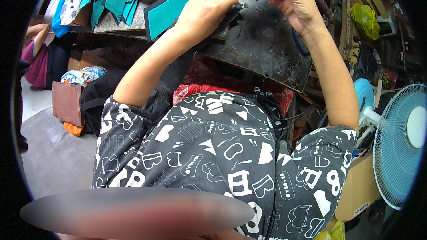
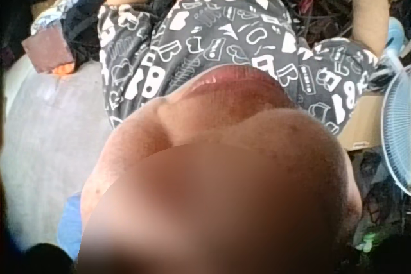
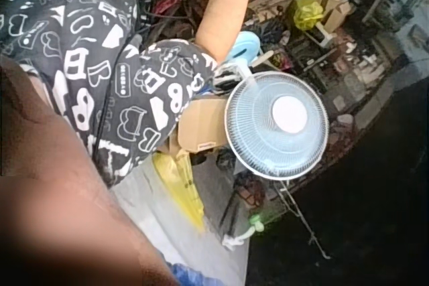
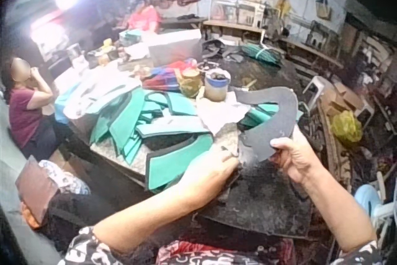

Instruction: The person assembles shoe components by applying adhesive to black and teal foam pieces, pressing them together, and trimming edges with scissors. They handle multiple pieces one at a time, aligning and bonding them on a low work table.

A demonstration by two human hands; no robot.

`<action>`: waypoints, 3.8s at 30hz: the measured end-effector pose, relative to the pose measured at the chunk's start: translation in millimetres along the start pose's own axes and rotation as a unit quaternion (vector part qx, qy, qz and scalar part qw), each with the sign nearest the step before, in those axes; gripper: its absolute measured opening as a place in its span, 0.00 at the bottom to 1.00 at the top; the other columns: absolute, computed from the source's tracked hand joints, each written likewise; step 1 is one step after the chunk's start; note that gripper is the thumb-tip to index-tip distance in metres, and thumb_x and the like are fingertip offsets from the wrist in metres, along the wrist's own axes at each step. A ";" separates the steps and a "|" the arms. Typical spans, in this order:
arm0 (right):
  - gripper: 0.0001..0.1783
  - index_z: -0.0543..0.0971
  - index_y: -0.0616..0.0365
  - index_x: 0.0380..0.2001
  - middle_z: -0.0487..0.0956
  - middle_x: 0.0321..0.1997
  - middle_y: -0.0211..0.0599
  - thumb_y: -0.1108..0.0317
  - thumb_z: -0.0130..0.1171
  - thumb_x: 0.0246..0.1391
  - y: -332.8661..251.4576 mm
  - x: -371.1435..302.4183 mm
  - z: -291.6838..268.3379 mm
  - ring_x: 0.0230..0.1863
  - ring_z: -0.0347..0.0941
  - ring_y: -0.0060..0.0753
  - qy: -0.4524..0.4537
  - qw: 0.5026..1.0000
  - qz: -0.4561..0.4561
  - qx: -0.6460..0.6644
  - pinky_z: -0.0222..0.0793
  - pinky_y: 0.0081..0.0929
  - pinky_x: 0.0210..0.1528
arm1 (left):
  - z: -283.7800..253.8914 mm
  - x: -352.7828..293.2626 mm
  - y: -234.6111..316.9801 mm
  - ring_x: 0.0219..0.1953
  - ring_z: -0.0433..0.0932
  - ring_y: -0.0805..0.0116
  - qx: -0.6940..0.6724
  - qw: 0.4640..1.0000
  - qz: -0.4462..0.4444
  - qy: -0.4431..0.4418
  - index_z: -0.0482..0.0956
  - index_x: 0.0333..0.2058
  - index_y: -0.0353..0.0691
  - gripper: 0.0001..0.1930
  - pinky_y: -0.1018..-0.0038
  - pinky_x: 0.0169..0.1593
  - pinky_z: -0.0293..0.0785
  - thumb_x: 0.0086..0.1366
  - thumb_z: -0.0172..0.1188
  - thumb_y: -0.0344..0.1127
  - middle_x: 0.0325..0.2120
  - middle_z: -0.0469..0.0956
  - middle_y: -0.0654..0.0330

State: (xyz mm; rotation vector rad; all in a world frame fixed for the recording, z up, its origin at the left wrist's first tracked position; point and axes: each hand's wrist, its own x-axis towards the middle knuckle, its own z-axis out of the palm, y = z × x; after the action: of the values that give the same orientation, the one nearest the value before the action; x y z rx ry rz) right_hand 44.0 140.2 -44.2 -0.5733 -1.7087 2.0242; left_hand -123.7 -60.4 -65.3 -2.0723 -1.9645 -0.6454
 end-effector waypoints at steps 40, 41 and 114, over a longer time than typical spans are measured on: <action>0.23 0.70 0.54 0.55 0.78 0.42 0.25 0.68 0.64 0.57 11.0 7.2 27.9 0.36 0.75 0.17 0.019 0.994 0.031 -0.099 0.70 0.19 0.34 | -17.3 -45.3 20.1 0.54 0.71 0.50 -0.143 0.985 -0.073 0.067 0.74 0.36 0.37 0.20 0.62 0.59 0.69 0.48 0.72 0.37 0.43 0.76 0.51; 0.23 0.70 0.54 0.55 0.78 0.41 0.25 0.68 0.64 0.57 13.0 8.2 29.7 0.35 0.74 0.16 0.011 0.994 0.036 -0.102 0.69 0.18 0.33 | -18.1 -46.1 20.1 0.54 0.72 0.51 -0.145 0.985 -0.068 0.066 0.74 0.37 0.37 0.20 0.62 0.58 0.70 0.49 0.72 0.37 0.43 0.76 0.51; 0.24 0.71 0.53 0.56 0.75 0.31 0.19 0.68 0.63 0.58 41.7 26.1 41.6 0.25 0.67 0.10 -0.030 0.990 -0.001 -0.139 0.63 0.12 0.26 | -27.7 -41.0 7.0 0.45 0.75 0.56 -0.166 0.984 -0.055 0.031 0.73 0.36 0.38 0.23 0.66 0.48 0.73 0.51 0.74 0.45 0.38 0.76 0.57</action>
State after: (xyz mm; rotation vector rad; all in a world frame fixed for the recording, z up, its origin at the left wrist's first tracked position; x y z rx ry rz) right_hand -3.4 115.0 -79.9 -0.6026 -2.0432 1.8303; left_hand -122.0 -109.9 -58.4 -2.0987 -2.0653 -1.1132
